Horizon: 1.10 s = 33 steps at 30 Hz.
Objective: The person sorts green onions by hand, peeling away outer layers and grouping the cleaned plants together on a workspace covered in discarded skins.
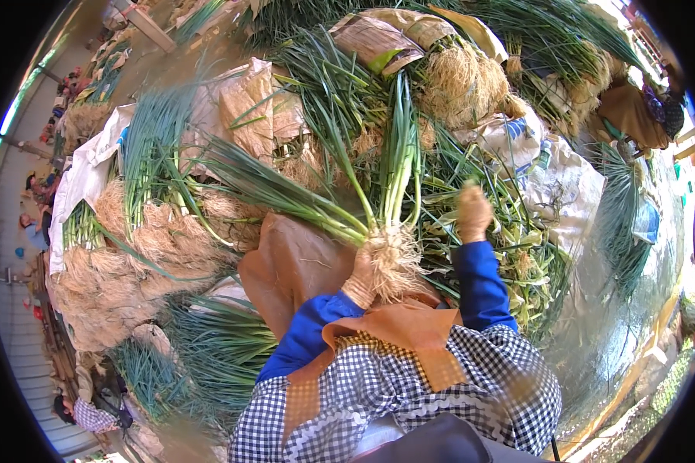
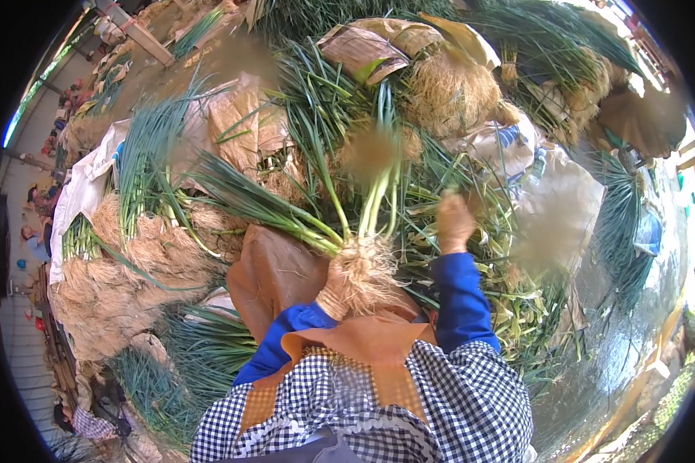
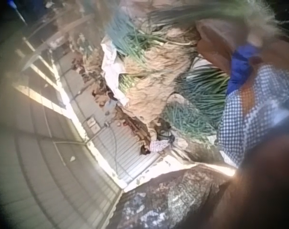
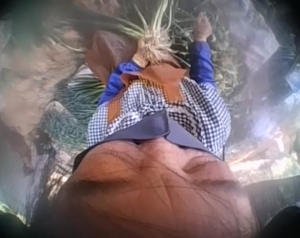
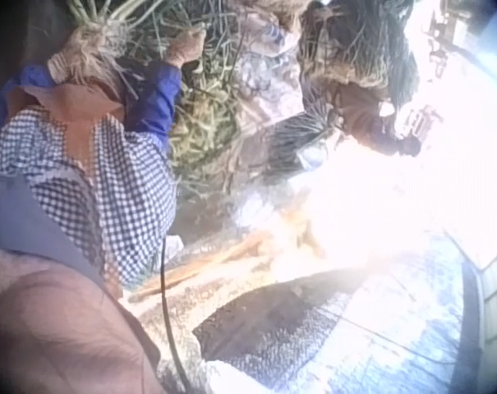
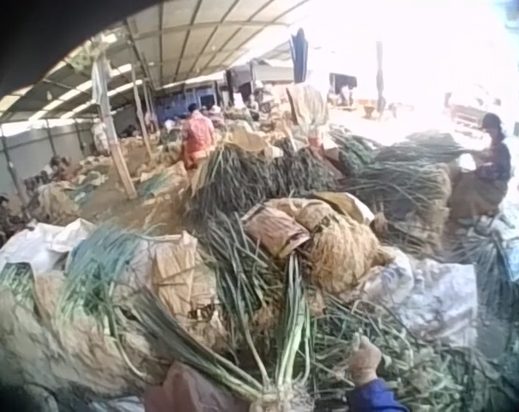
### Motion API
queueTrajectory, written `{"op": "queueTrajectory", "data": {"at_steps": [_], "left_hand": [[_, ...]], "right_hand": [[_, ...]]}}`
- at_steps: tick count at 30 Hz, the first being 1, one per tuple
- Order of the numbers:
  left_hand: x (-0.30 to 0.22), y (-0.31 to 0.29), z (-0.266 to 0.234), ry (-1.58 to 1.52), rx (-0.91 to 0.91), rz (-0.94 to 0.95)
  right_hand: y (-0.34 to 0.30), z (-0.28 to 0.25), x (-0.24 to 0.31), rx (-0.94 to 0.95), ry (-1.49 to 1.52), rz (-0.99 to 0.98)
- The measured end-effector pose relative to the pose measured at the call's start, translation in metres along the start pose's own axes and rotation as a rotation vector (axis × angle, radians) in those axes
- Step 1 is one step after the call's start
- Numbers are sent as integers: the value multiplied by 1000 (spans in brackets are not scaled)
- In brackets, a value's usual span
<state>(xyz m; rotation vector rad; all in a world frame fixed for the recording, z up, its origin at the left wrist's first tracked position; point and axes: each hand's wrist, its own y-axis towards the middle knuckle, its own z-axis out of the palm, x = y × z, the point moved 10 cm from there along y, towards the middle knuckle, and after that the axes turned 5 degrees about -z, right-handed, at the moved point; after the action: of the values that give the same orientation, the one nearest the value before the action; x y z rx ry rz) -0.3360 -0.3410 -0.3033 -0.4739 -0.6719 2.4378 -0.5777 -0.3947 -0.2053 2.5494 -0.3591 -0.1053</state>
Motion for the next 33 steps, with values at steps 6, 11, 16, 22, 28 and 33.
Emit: {"op": "queueTrajectory", "data": {"at_steps": [6,11,16,22,28,33], "left_hand": [[4,-24,37,-57,245,-158],[0,-23,19,-71,231,-169],[0,-10,-14,173,42,-78],[9,-7,-5,235,-5,-31],[-3,0,-38,240,-85,28],[9,-4,-10,218,-82,4]], "right_hand": [[-44,49,-36,896,-21,-299],[-35,10,67,842,1331,420],[17,-26,123,593,726,-25],[6,103,81,703,688,241],[-25,90,93,505,1024,392],[-5,12,65,200,568,166]]}}
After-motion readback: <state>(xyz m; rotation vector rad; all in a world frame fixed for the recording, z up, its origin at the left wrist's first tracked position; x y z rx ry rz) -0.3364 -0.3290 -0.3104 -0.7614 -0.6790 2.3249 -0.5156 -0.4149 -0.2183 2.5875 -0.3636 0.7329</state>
